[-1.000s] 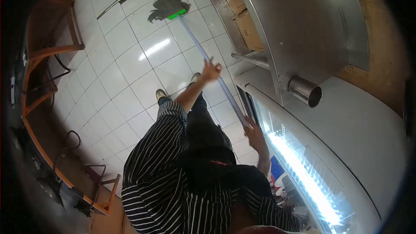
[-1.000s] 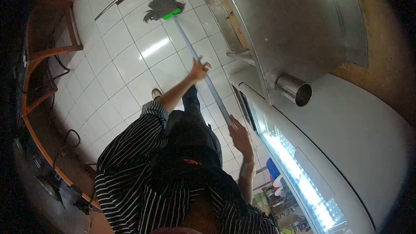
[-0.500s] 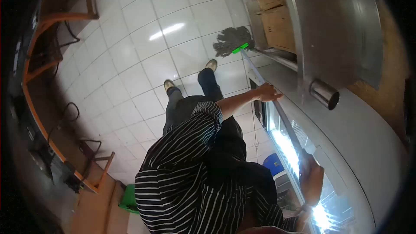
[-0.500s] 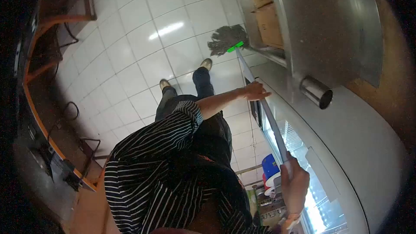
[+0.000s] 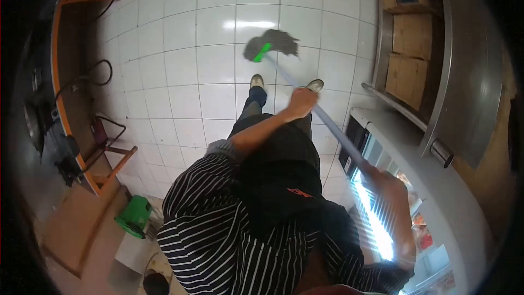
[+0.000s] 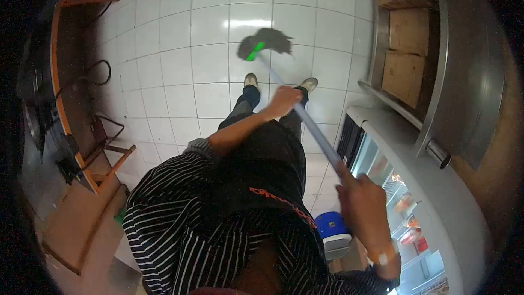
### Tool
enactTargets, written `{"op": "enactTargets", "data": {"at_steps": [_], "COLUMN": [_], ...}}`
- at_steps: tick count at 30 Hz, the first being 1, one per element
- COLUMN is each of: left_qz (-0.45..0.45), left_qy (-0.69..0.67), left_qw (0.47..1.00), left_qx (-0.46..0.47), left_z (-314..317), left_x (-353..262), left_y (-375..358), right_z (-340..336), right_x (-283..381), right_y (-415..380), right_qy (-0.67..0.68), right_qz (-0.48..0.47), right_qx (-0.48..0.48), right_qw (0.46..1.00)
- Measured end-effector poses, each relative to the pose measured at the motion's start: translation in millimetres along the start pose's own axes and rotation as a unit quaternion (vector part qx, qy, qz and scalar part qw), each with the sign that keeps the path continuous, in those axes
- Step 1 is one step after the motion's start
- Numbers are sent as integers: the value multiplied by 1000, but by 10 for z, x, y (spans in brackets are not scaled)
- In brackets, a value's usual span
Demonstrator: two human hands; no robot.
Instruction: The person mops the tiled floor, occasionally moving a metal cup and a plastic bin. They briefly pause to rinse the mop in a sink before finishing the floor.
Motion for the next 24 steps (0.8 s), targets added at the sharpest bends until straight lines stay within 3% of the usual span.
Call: {"op": "enactTargets", "data": {"at_steps": [1, 2, 3, 4, 5, 6, 8, 10, 12, 14, 16, 17, 18, 19, 21, 22, 23, 24], "left_qz": [-29, -40, -196, -152, -260, -233, -371, -428, -434, -264, -352, -322, -292, -353, -223, -96, 31, 116], "left_qy": [27, -43, -226, -239, -288, -321, -240, -341, -316, -108, -26, -50, -75, -102, -175, -201, -265, -355], "left_qw": [999, 982, 943, 929, 889, 852, 794, 702, 704, 877, 910, 926, 940, 930, 955, 970, 952, 926], "left_qx": [-28, -180, -149, -239, -243, -342, -419, -455, -464, -386, -219, -191, -162, -29, -85, -99, -149, -45], "left_z": [10, -177, -78, -445, -291, -624, -941, -919, -832, -774, -440, -264, -234, -195, 257, 206, 172, 44], "left_x": [400, 780, 1345, 1611, 2280, 2442, 2799, 3063, 3094, 2857, 2601, 2321, 1829, 1422, 822, 409, 91, -157], "left_y": [-274, -579, -880, -1081, -1354, -1481, -1761, -1937, -1914, -1689, -1350, -1173, -998, -799, -474, -374, -310, -204], "right_z": [127, 323, 466, 580, 765, 861, 1109, 1256, 1282, 1195, 1080, 1015, 819, 680, 363, 187, 95, 12], "right_x": [217, 425, 716, 1036, 1231, 1474, 1871, 1965, 1880, 1507, 1053, 735, 591, 375, 126, 189, 227, 364], "right_y": [201, 411, 644, 905, 1163, 1408, 1869, 1967, 1985, 1870, 1669, 1500, 1292, 1073, 489, 196, -47, -242], "right_qy": [-48, -95, -142, -136, -136, -91, -90, -84, -80, -12, -29, -29, -28, -50, -85, -119, -142, -146], "right_qz": [-58, -114, -150, -142, -253, -290, -286, -280, -272, -205, -152, -196, -127, -95, -80, -27, -8, 13], "right_qx": [-14, -26, -11, 16, -58, -88, -47, -34, -17, -2, 20, -12, 34, 29, -28, -23, -32, -27], "right_qw": [997, 989, 978, 980, 956, 949, 953, 956, 959, 979, 988, 980, 991, 994, 993, 992, 989, 989]}}
Point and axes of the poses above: each hand's wrist, its own y-axis towards the middle knuckle, its own z-axis out of the palm, x = y × z, the point moved 3 cm from there along y, towards the middle knuckle, and after that the axes turned 5 degrees about y, right-handed, at the moved point
